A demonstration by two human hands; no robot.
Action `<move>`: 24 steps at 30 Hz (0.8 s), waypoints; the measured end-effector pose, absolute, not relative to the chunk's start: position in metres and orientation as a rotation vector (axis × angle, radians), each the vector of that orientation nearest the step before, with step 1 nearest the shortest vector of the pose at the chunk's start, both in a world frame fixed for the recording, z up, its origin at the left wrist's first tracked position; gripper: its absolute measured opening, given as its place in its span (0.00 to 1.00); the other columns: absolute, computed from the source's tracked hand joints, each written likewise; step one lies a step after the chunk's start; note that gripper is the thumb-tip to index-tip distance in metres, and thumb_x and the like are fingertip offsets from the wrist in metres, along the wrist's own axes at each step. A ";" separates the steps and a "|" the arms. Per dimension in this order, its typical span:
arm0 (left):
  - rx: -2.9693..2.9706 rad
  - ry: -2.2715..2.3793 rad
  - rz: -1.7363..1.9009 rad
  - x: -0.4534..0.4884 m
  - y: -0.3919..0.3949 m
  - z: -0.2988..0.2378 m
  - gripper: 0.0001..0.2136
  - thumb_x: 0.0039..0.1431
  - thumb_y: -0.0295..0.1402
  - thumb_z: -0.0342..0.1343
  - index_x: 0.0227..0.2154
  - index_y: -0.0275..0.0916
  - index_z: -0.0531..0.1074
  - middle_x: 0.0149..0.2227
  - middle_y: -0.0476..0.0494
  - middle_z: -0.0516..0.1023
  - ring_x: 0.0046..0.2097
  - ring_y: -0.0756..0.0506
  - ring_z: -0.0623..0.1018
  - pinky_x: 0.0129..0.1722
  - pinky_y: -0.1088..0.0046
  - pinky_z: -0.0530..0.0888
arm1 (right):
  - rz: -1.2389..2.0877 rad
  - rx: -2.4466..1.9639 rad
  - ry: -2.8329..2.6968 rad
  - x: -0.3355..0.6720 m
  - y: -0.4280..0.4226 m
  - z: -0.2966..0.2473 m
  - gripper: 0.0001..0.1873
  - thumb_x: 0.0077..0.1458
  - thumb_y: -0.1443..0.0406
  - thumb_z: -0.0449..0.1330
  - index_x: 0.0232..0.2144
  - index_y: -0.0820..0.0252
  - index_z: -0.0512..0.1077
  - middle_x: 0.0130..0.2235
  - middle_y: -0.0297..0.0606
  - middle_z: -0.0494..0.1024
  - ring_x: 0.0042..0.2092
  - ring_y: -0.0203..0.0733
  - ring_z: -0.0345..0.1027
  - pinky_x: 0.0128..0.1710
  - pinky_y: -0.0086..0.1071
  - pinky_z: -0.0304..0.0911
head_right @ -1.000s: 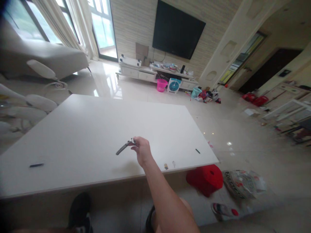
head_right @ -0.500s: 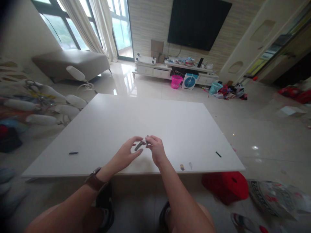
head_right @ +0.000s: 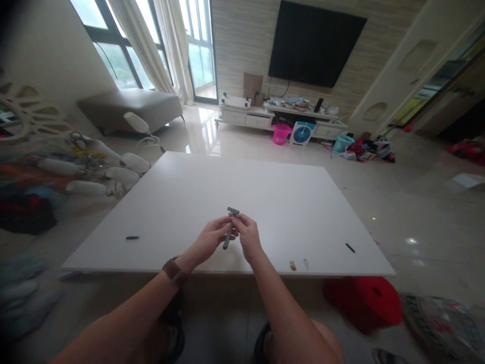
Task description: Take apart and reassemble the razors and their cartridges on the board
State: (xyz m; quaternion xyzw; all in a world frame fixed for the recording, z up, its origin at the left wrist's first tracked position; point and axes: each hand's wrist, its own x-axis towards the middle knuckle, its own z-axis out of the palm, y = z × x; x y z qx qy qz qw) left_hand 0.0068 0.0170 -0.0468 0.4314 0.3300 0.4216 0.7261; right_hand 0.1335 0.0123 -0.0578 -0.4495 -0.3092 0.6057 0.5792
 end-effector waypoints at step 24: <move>1.118 0.958 0.903 0.010 0.030 -0.055 0.13 0.60 0.43 0.53 0.38 0.37 0.70 0.26 0.50 0.73 0.19 0.54 0.69 0.18 0.79 0.63 | 0.975 -1.337 -1.081 0.150 0.016 -0.063 0.17 0.49 0.54 0.69 0.38 0.57 0.77 0.37 0.38 0.80 0.37 0.42 0.72 0.38 0.34 0.65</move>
